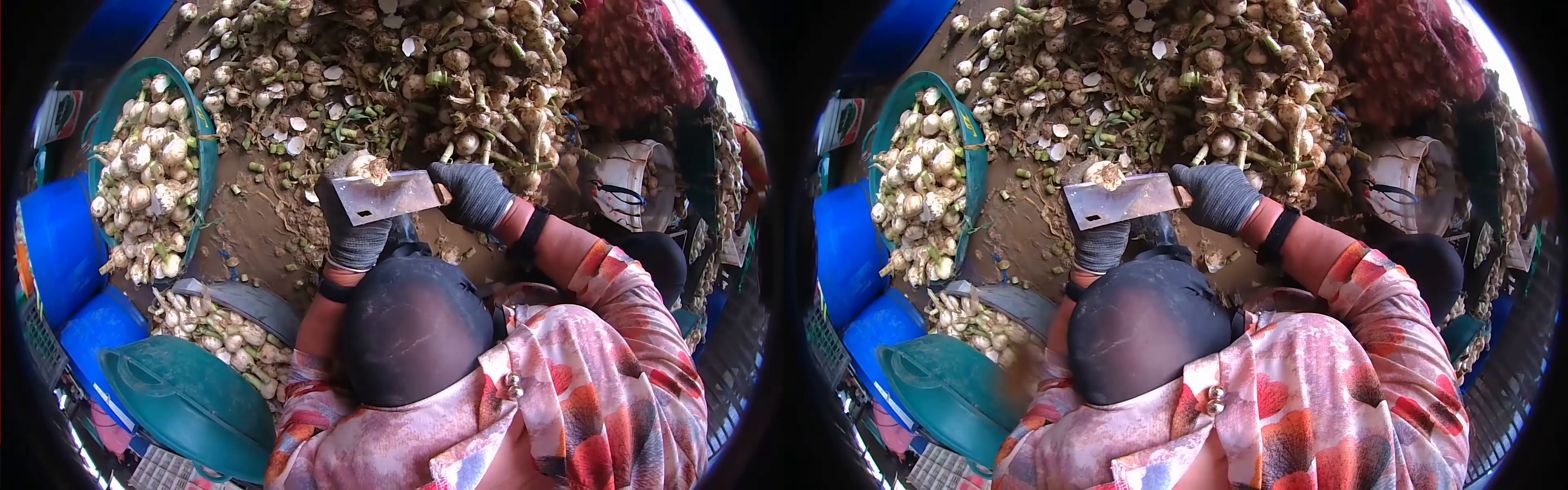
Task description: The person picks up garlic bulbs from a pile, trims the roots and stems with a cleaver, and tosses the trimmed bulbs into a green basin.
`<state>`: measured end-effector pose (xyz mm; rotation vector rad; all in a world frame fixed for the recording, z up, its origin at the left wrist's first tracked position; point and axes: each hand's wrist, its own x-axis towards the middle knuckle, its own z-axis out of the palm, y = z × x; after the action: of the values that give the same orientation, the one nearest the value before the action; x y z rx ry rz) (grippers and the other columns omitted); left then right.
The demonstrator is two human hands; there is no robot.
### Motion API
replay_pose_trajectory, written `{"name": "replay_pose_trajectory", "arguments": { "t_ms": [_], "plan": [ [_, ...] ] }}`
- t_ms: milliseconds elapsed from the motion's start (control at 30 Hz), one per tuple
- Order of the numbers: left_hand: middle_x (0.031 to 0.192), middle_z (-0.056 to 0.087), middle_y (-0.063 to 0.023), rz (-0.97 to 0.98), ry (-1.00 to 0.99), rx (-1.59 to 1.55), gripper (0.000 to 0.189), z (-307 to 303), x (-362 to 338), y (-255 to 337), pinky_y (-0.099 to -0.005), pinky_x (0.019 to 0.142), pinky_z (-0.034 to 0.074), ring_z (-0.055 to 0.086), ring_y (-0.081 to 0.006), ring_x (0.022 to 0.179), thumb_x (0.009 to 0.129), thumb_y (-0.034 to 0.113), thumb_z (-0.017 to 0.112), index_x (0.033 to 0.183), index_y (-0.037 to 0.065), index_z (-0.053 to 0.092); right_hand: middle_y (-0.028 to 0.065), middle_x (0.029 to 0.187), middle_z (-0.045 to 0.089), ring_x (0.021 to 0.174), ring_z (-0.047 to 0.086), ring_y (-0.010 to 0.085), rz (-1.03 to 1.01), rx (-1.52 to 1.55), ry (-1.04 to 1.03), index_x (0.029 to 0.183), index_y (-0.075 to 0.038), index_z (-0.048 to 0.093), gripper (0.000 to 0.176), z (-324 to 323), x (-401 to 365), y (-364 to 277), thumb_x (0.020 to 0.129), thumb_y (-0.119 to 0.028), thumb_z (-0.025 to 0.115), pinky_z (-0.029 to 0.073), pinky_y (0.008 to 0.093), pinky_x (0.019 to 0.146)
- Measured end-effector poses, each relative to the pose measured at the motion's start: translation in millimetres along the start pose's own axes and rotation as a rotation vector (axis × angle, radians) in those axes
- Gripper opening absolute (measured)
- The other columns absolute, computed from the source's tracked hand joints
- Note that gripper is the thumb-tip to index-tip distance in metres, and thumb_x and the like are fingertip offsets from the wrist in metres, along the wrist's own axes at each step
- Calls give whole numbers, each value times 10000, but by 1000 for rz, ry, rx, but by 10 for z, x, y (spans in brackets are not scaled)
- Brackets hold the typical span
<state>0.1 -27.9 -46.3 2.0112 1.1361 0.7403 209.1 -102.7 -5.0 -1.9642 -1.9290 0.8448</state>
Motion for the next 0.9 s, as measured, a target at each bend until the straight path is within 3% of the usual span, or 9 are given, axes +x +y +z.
{"name": "replay_pose_trajectory", "arguments": {
  "t_ms": [133,300,333,400,500,567,700,867,900],
  "plan": [
    [1075,606,-124,-159,-200,-301,593,-277,130,258,-345,851,506,617,-235,958,749,128,796,1225,4,465,170,730,634,719,636,407,-37,3,-30,1000,-125,575,262,-84,-38,103,753,-187,635,486,503,613],
    [1013,638,-130,-11,-442,-291,554,-509,145,100,-345,858,510,642,-249,909,794,152,758,1239,-6,468,166,769,652,741,646,402,-47,-78,-172,1025,-113,576,296,-184,43,61,752,-198,652,495,498,626],
    [1008,637,-133,136,-366,-177,559,-461,146,97,-345,854,511,642,-248,902,787,156,764,1234,-9,471,167,768,652,744,646,401,-31,-83,-171,1034,-107,575,307,-102,46,100,751,-196,654,497,496,627],
    [1016,617,-124,22,-251,-190,560,-437,62,231,-348,844,512,630,-239,908,747,148,794,1194,2,489,177,797,666,766,666,383,-5,-90,-152,1058,-80,588,318,-77,22,22,772,-196,667,517,479,648],
    [1027,587,-110,14,-55,-286,564,-511,-1,518,-355,836,512,610,-229,932,696,135,829,1145,23,505,189,844,681,811,685,353,383,138,-227,1040,-65,606,279,84,63,445,804,-195,678,535,446,686],
    [1040,564,-93,-170,-36,-372,561,-510,36,454,-372,884,482,579,-232,953,656,131,848,1112,74,527,104,730,668,629,656,230,324,520,-17,999,-54,639,279,288,-28,476,868,-291,702,526,364,642],
    [1187,513,-136,322,-112,120,701,-224,220,426,-489,1019,353,475,-341,1150,565,229,877,1167,91,545,-22,636,537,501,460,72,614,1265,-343,908,-85,626,443,-171,138,-150,870,-523,679,382,258,445],
    [1410,401,-130,230,17,-38,1059,-258,177,220,-456,1130,276,324,-284,1348,731,475,790,1507,60,201,0,722,572,672,533,89,353,975,-159,985,-58,618,442,-153,228,-200,813,-436,768,470,281,629],
    [1397,416,-128,-88,-96,-428,925,-147,102,44,-428,1074,347,415,-262,1272,807,477,725,1481,42,263,8,768,596,725,551,103,298,930,-128,1007,-54,614,449,-212,213,-216,802,-416,784,488,290,690]
  ]
}}
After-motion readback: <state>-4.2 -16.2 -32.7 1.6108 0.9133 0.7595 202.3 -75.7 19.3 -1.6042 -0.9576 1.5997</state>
